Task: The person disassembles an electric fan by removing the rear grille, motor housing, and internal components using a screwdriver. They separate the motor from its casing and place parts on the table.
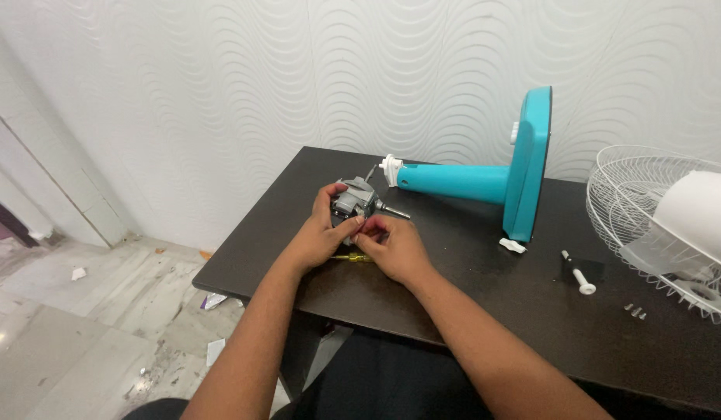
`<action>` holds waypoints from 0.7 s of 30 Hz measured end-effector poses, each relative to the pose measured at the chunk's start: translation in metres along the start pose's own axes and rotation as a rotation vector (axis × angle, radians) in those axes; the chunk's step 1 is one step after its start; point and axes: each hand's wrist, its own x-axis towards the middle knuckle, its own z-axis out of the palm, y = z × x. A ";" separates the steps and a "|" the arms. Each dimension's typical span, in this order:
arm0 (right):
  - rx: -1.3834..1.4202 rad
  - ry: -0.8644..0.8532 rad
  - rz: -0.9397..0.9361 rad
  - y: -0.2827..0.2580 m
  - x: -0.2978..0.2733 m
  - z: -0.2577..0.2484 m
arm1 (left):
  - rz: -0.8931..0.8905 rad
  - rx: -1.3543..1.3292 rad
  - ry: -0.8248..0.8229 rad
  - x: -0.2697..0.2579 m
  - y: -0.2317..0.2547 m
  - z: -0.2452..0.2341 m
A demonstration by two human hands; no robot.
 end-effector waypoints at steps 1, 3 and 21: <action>0.020 -0.002 0.005 0.001 0.000 0.000 | 0.039 0.006 0.004 0.001 -0.001 0.000; 0.062 -0.008 0.014 0.001 0.001 0.001 | 0.052 0.012 0.004 0.001 -0.002 0.000; 0.103 -0.137 0.110 0.015 0.006 0.003 | -0.056 -0.002 -0.009 0.001 0.002 0.000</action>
